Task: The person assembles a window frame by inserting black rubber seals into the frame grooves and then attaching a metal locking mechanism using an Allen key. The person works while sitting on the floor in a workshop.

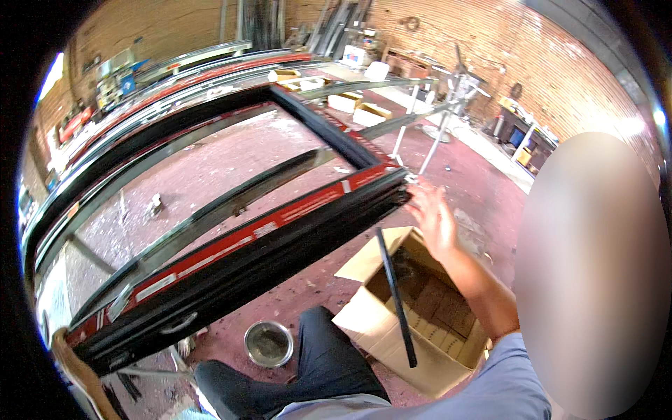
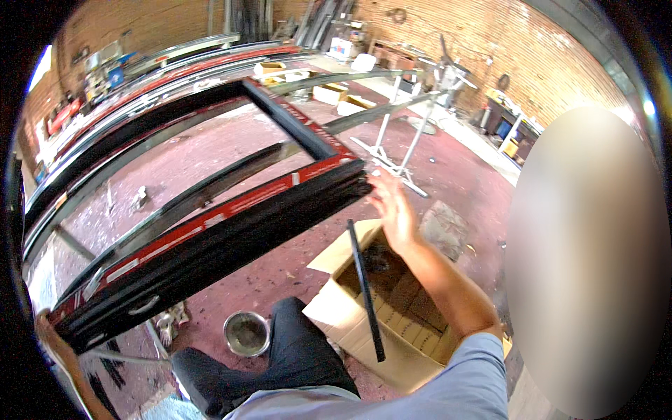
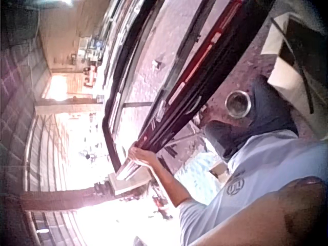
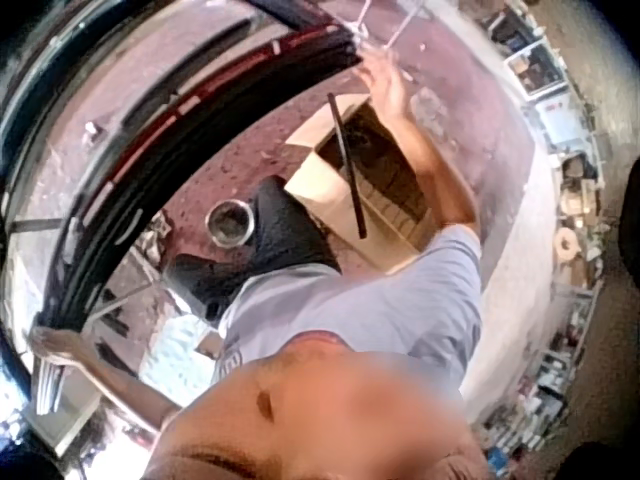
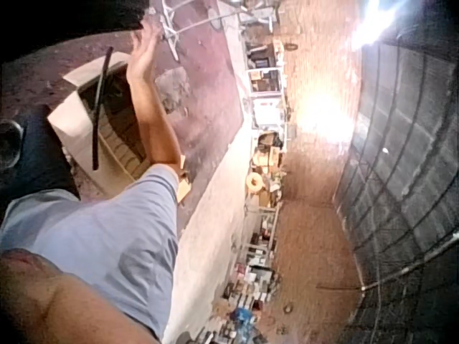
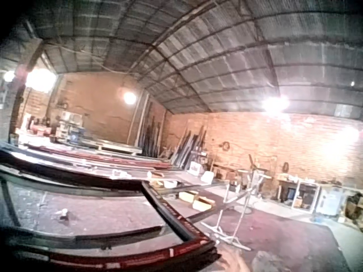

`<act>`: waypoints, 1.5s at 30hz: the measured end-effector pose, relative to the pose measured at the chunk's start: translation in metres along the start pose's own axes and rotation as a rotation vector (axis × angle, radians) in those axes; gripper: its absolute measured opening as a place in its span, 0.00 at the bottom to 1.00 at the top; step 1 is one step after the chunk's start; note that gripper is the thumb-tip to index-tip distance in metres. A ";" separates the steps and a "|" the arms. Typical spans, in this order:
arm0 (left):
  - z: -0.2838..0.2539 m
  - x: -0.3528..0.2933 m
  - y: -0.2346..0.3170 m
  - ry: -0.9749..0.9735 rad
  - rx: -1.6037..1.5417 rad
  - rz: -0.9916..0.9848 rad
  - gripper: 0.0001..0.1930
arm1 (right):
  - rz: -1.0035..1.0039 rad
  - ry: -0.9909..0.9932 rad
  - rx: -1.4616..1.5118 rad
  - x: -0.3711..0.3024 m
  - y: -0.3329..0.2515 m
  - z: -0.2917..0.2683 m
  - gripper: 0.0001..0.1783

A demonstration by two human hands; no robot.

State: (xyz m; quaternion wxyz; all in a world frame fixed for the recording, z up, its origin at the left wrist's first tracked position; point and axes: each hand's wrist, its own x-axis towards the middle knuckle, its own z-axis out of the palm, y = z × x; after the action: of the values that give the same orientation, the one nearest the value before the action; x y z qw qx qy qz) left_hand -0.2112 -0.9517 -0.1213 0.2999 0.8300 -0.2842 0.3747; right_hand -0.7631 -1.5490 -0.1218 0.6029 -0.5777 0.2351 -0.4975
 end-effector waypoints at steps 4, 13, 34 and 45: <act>-0.003 0.001 0.045 0.017 0.192 0.034 0.30 | -0.077 0.027 -0.148 0.002 0.001 -0.025 0.32; -0.021 0.014 0.098 0.113 0.093 0.195 0.17 | -0.763 -0.325 -0.822 -0.031 -0.089 0.170 0.15; -0.021 0.017 0.099 0.173 0.030 0.232 0.12 | -0.258 -1.303 -0.791 -0.021 -0.068 0.424 0.19; -0.026 0.007 0.078 0.238 -0.062 0.192 0.10 | -0.275 -0.504 -0.722 0.013 -0.095 0.218 0.33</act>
State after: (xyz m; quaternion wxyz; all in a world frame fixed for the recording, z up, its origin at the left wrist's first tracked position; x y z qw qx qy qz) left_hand -0.2739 -0.9861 -0.0794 0.3198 0.7389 -0.3362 0.4886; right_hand -0.6019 -1.4439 0.0193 0.3299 -0.8795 0.1606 -0.3032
